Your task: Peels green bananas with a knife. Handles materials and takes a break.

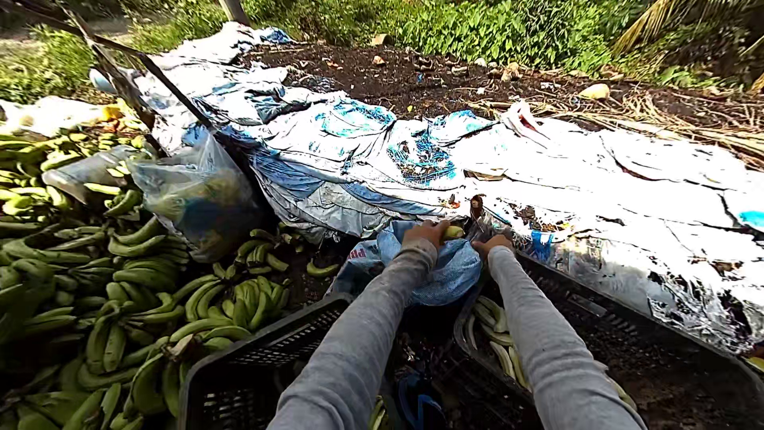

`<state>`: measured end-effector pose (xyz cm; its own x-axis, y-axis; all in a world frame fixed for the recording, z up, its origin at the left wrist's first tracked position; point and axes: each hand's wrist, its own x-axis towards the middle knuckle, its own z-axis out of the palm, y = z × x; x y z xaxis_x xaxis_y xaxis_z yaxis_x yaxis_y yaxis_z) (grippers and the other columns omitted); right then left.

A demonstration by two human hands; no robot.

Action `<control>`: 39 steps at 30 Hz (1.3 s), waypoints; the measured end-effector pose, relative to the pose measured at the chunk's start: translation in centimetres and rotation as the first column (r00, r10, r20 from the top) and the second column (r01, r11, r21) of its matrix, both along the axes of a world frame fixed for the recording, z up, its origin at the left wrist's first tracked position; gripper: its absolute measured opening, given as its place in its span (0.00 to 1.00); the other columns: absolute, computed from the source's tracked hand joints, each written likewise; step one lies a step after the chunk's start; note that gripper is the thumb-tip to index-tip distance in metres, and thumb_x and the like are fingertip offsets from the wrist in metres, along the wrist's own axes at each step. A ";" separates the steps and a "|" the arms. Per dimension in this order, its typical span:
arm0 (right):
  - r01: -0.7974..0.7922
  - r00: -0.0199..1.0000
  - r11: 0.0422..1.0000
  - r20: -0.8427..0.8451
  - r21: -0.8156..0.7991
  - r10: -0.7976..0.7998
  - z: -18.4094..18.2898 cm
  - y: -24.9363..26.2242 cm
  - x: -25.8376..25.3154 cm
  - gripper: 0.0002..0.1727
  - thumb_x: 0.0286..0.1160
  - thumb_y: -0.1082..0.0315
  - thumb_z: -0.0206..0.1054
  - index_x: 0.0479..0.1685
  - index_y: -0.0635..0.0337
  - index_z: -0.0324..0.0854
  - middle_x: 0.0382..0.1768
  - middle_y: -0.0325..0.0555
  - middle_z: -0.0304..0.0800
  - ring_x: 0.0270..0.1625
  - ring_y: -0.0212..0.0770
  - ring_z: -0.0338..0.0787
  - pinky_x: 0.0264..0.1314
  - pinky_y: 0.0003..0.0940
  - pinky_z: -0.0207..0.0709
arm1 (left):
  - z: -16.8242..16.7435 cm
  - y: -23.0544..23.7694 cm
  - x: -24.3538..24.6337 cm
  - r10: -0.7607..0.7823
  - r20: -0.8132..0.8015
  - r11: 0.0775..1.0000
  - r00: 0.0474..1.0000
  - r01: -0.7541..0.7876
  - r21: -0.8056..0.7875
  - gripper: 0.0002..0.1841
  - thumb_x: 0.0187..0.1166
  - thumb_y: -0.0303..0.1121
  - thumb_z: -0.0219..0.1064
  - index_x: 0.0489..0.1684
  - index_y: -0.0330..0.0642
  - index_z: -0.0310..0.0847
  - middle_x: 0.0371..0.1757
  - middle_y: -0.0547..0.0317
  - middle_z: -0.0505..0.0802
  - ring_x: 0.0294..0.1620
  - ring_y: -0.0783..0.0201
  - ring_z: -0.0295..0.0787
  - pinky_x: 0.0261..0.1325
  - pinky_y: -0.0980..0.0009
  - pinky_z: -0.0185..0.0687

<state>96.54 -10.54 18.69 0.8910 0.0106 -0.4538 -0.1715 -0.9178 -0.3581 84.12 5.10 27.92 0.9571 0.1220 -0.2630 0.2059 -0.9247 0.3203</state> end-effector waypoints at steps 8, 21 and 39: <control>-0.062 0.997 0.988 0.049 0.138 0.056 0.1 2.2 -4.3 0.28 0.78 0.61 0.72 0.66 0.78 0.79 0.70 0.77 0.79 0.78 0.69 0.77 0.78 0.66 0.67 | -9.9 5.8 -4.9 0.561 -0.160 0.825 0.812 -0.565 0.025 0.34 0.86 0.34 0.62 0.93 0.44 0.56 0.94 0.29 0.45 0.92 0.21 0.30 0.85 0.23 0.27; -0.227 0.957 0.956 0.226 0.185 0.184 3.8 1.1 -22.8 0.27 0.83 0.60 0.66 0.69 0.77 0.77 0.68 0.79 0.80 0.77 0.72 0.77 0.80 0.65 0.65 | 1.0 12.4 -21.8 0.446 -0.010 0.893 0.895 -0.446 -0.054 0.32 0.74 0.43 0.77 0.81 0.49 0.77 0.97 0.47 0.47 0.91 0.24 0.41 0.75 0.21 0.56; -0.790 0.589 0.574 0.010 0.217 0.808 2.7 7.8 -44.0 0.32 0.81 0.64 0.68 0.77 0.77 0.65 0.57 0.76 0.82 0.47 0.60 0.87 0.55 0.60 0.80 | -21.9 -3.7 -89.3 0.717 -0.687 -0.160 -0.118 -0.987 0.002 0.29 0.88 0.44 0.61 0.81 0.33 0.70 0.79 0.30 0.77 0.84 0.35 0.70 0.84 0.37 0.61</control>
<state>52.52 -2.75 21.39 0.4399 0.7874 -0.4318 0.5633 -0.6164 -0.5502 -5.14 1.43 6.04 -0.2044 0.4885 -0.8483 0.8537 0.5129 0.0896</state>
